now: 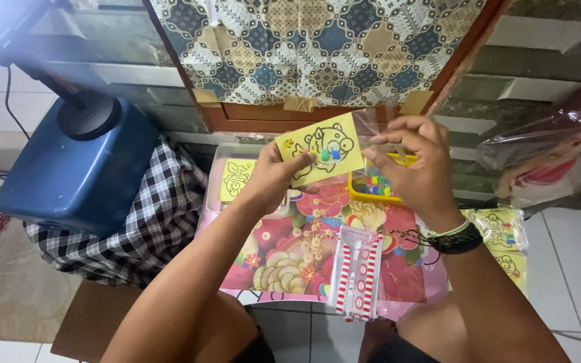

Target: The person sits on the floor and packs yellow paper cutouts with cartoon animal drawings into small clear plastic bags. They also place small colorful plastic pieces into the bags along with the cutouts. The person seals the bags and places them into a larger clear plastic container.

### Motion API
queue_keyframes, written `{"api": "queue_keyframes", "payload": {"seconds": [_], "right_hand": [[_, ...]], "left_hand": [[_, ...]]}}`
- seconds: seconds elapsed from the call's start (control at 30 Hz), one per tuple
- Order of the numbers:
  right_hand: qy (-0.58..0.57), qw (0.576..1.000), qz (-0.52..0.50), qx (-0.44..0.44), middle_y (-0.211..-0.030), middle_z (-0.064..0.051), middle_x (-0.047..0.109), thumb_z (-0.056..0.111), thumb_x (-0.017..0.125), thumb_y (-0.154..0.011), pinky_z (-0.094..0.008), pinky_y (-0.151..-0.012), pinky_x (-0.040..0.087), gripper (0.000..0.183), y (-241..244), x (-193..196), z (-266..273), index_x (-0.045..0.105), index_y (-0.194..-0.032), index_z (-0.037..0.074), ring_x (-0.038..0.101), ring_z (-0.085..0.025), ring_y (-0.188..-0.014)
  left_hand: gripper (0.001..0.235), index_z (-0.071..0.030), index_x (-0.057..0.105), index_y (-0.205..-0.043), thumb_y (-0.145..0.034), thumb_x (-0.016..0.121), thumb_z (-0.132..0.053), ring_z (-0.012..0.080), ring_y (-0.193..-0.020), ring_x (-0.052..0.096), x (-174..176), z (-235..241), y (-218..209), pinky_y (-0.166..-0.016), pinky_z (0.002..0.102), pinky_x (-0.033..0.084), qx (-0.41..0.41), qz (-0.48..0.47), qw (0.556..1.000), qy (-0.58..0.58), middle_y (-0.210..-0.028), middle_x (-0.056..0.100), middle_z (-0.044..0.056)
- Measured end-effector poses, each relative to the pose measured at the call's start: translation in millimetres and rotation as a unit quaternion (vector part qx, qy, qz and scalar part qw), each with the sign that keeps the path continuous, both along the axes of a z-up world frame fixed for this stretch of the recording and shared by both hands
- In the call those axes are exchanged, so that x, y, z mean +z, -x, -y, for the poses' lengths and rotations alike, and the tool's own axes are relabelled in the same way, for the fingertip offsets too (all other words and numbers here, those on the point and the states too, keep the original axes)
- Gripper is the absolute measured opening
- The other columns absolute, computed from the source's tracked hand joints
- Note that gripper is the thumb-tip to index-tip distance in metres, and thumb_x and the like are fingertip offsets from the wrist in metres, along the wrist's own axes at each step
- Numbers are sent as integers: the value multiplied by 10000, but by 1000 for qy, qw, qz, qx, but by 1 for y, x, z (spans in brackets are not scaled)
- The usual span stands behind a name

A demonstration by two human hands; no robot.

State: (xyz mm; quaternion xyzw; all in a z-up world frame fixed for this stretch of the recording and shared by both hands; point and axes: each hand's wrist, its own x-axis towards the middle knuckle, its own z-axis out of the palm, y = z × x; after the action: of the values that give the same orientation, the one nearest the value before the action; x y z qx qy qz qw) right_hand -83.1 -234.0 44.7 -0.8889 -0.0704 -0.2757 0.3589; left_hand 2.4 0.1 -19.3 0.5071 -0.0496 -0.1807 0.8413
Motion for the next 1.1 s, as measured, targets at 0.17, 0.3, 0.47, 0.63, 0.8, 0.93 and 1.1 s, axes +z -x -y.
{"api": "queue_keyframes", "payload": {"seconds": [0.17, 0.3, 0.47, 0.63, 0.8, 0.93, 1.1], "right_hand": [[-55, 992, -59, 92, -1591, -279, 305, 275, 809, -866, -659, -1203, 108, 211, 7, 11, -13, 786, -1035, 151, 157, -545, -1477], [-36, 987, -76, 139, -1664, -268, 177, 310, 849, -822, -657, -1218, 46, 324, 2, 0, -7, 794, -1126, 212, 55, -569, -1514], [-147, 957, -172, 180, -1571, -261, 344, 218, 840, -823, -598, -1205, 155, 356, 0, -18, -6, 777, -1167, 149, 261, -465, -1456], [-341, 898, -219, 172, -1124, -94, 660, 94, 816, -852, -368, -976, 546, 205, 6, 7, -17, 765, -1037, 20, 648, -163, -1053], [-328, 893, -264, 158, -857, -63, 712, 52, 865, -810, -246, -761, 589, 243, -1, -21, -14, 796, -1040, 13, 672, -102, -810], [-287, 899, -272, 192, -1008, -190, 769, 75, 848, -803, -397, -850, 568, 233, 3, -20, -20, 806, -1021, 5, 662, -211, -898], [-165, 942, -194, 218, -1056, -207, 764, 164, 767, -918, -454, -985, 504, 181, 1, -18, -21, 813, -1018, 20, 693, -281, -1072]], "left_hand": [[332, 52, 595, -1142, -862, 764, -6, 380, -716, 763, 3, 0, 4, -487, 498, 655, -2, 14, 1000, 8, -894, 737, 256], [343, 71, 600, -1126, -843, 780, -4, 391, -693, 759, 13, -1, 8, -471, 502, 650, -17, 18, 1000, 6, -879, 730, 255], [258, 30, 641, -1041, -837, 795, -2, 258, -699, 760, 14, -4, 11, -539, 414, 671, -1, 46, 999, -2, -832, 729, 162], [215, 10, 648, -1002, -860, 799, -46, 261, -675, 760, 24, -4, 14, -523, 424, 661, -16, 50, 998, -20, -808, 734, 168], [192, -11, 659, -980, -845, 794, -24, 249, -674, 752, 20, -4, 19, -525, 415, 652, -17, 41, 999, -14, -791, 722, 148], [147, -27, 671, -945, -850, 783, -13, 203, -665, 726, 1, -5, 9, -548, 385, 648, -25, 49, 998, -42, -779, 707, 107], [217, 21, 643, -990, -888, 783, -110, 327, -658, 749, 34, -6, 22, -515, 532, 657, -46, 13, 998, -36, -802, 704, 185]]}}
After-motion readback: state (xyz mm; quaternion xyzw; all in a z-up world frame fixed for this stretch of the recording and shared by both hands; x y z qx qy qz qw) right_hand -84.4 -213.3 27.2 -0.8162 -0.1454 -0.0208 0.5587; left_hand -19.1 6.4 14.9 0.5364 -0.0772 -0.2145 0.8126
